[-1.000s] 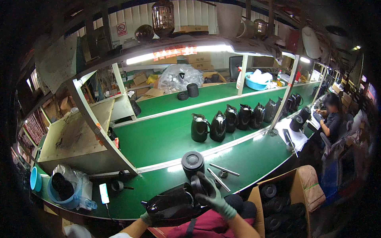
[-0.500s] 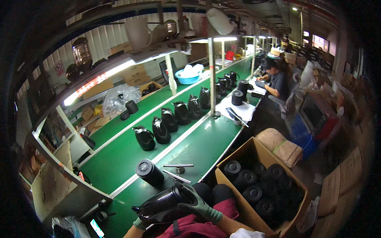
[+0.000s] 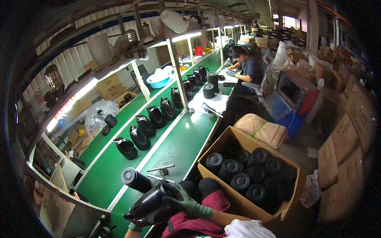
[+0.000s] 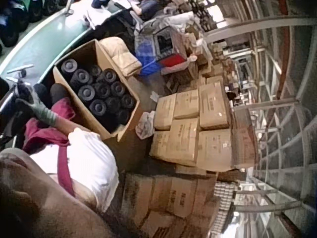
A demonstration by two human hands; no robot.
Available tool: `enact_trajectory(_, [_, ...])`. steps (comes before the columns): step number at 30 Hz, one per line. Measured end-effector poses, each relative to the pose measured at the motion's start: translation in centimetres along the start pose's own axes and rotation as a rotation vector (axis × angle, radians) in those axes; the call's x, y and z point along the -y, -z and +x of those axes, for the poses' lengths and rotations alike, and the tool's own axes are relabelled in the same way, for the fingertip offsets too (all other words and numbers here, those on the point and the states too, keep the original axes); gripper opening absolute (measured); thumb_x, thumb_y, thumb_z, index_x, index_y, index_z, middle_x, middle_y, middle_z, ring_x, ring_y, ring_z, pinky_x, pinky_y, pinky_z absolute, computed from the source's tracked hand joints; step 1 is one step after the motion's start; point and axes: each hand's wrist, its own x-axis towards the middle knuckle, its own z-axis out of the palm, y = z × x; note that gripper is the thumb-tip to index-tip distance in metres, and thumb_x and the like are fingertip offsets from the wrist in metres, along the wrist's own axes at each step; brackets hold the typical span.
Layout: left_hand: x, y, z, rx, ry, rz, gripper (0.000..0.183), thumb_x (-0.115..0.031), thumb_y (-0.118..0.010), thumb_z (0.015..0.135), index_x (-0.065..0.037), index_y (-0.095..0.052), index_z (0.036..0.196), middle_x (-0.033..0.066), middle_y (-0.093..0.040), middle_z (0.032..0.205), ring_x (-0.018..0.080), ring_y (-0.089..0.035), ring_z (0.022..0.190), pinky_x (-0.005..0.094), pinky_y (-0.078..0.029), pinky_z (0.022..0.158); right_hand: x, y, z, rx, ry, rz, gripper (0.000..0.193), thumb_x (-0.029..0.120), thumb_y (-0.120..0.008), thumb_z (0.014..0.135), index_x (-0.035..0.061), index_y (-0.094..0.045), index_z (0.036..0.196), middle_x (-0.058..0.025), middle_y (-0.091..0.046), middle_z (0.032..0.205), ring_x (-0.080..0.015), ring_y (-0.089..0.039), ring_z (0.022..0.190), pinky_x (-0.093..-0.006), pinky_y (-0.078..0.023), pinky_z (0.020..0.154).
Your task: The person repeatedly picks up black kettle bodies from a box, attaches a lid and a metal handle, and places the assembled units on a green conveyor belt. The process is repeated for multiple units in a continuous assembly line workflow.
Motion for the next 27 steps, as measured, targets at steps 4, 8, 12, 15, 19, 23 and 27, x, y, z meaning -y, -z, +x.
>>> enact_trajectory(4, [-0.4, -1.2, 0.4, 0.043, -0.009, 0.052, 0.04, -0.022, -0.055, 0.096, -0.002, -0.057, 0.13, 0.0117, -0.062, 0.126, 0.0215, -0.058, 0.114, 0.0362, -0.048, 0.099, -0.2, 0.2, -0.5, -0.043, 0.216, -0.266, 0.074, 0.026, -0.074, 0.088, 0.0026, -0.037, 0.148, -0.0152, -0.04, 0.145, -0.0276, -0.038, 0.137, -0.0391, -0.028, 0.116])
enact_trajectory(8, [-0.6, -2.3, 0.8, 0.085, -0.028, 0.092, 0.04, -0.023, -0.055, 0.096, -0.003, -0.056, 0.13, 0.0118, -0.062, 0.126, 0.022, -0.058, 0.115, 0.0366, -0.048, 0.099, -1.7, -0.8, -2.3, -0.166, 0.099, -0.09, 0.059, 0.03, -0.061, 0.097, 0.0029, -0.039, 0.146, -0.0189, -0.042, 0.142, -0.0316, -0.039, 0.135, -0.0398, -0.027, 0.115])
enact_trajectory(12, [-0.6, -2.6, 0.7, 0.096, -0.043, 0.151, 0.041, -0.024, -0.055, 0.096, -0.003, -0.056, 0.131, 0.0119, -0.061, 0.127, 0.0225, -0.058, 0.116, 0.0371, -0.047, 0.1, -2.2, 0.2, -0.4, -0.026, 0.062, 0.245, 0.057, 0.028, -0.054, 0.102, 0.0033, -0.034, 0.149, -0.0134, -0.037, 0.15, -0.0237, -0.035, 0.139, -0.0326, -0.027, 0.115])
enact_trajectory(15, [-1.3, -3.5, 1.0, 0.112, -0.092, 0.206, 0.041, -0.025, -0.055, 0.096, -0.003, -0.056, 0.131, 0.012, -0.061, 0.127, 0.0229, -0.058, 0.116, 0.0374, -0.047, 0.1, -4.9, 0.8, -0.6, -0.118, -0.005, 0.397, 0.055, 0.028, -0.057, 0.099, 0.0054, -0.04, 0.146, -0.012, -0.043, 0.148, -0.0239, -0.039, 0.137, -0.0343, -0.029, 0.115])
enact_trajectory(19, [-2.1, -4.4, 2.0, 0.136, -0.148, 0.244, 0.042, -0.026, -0.055, 0.096, -0.004, -0.055, 0.132, 0.0121, -0.061, 0.128, 0.0234, -0.057, 0.117, 0.0378, -0.047, 0.101, -6.2, 3.0, -0.5, -0.201, 0.045, 0.232, 0.05, 0.027, -0.058, 0.098, 0.0072, -0.046, 0.142, -0.0141, -0.045, 0.144, -0.0271, -0.043, 0.134, -0.0366, -0.031, 0.113])
enact_trajectory(23, [-3.1, -4.0, 1.8, 0.123, -0.172, 0.302, 0.042, -0.027, -0.055, 0.097, -0.004, -0.055, 0.132, 0.0122, -0.06, 0.129, 0.0239, -0.057, 0.117, 0.0382, -0.046, 0.101, -4.5, 2.8, -1.5, -0.231, 0.217, -0.246, 0.047, 0.026, -0.059, 0.097, 0.0088, -0.05, 0.14, -0.0159, -0.047, 0.142, -0.0292, -0.045, 0.132, -0.0379, -0.032, 0.112])
enact_trajectory(27, [-2.9, -4.4, 1.6, 0.148, -0.184, 0.317, 0.043, -0.028, -0.055, 0.097, -0.004, -0.055, 0.132, 0.0123, -0.06, 0.129, 0.0244, -0.057, 0.118, 0.0386, -0.046, 0.102, 4.4, 0.4, -2.6, -0.218, 0.494, -0.627, 0.048, 0.025, -0.065, 0.087, 0.0108, -0.059, 0.133, -0.019, -0.052, 0.134, -0.0363, -0.049, 0.125, -0.0413, -0.036, 0.107])
